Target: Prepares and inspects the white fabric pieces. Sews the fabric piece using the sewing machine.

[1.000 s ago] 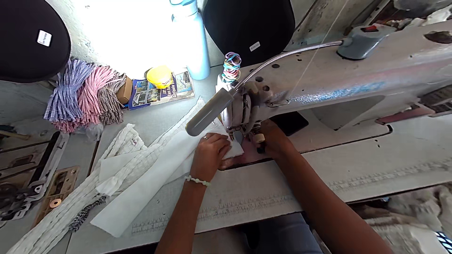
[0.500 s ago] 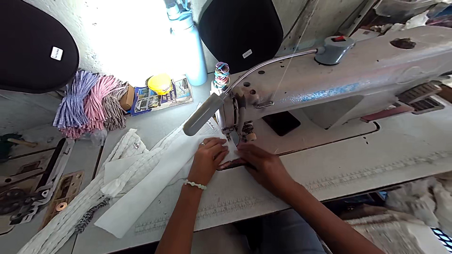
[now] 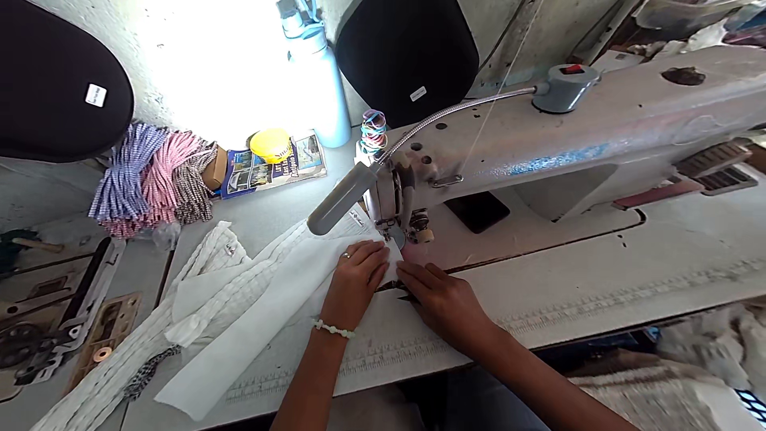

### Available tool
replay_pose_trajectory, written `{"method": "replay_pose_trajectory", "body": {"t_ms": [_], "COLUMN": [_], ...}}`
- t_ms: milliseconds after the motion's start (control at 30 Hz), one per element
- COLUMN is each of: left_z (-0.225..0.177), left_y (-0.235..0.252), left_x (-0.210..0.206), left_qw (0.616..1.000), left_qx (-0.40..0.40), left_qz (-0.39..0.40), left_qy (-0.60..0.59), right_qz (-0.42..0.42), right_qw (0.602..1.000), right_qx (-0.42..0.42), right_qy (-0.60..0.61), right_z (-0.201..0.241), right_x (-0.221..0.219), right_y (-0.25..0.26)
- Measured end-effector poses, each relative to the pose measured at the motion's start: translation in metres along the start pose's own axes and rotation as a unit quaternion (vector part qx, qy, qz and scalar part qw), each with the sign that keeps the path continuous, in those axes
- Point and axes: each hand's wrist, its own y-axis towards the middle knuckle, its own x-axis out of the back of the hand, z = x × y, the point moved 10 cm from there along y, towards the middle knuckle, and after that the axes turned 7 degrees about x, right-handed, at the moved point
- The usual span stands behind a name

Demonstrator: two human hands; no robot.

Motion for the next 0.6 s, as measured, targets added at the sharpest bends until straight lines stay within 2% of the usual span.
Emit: {"method": "replay_pose_trajectory", "body": {"t_ms": [600], "left_z": [0.0091], "left_y": [0.0043], "left_x": [-0.0014], "left_qw": [1.000], "left_qx": [0.024], "left_qz": [0.010], "left_qy": [-0.002], "right_qz": [0.035], "right_qw": [0.999], "right_qx": [0.005], "right_qy": [-0.005], "right_z": [-0.0041], "right_x": [-0.0029], "right_y": [0.0068]}}
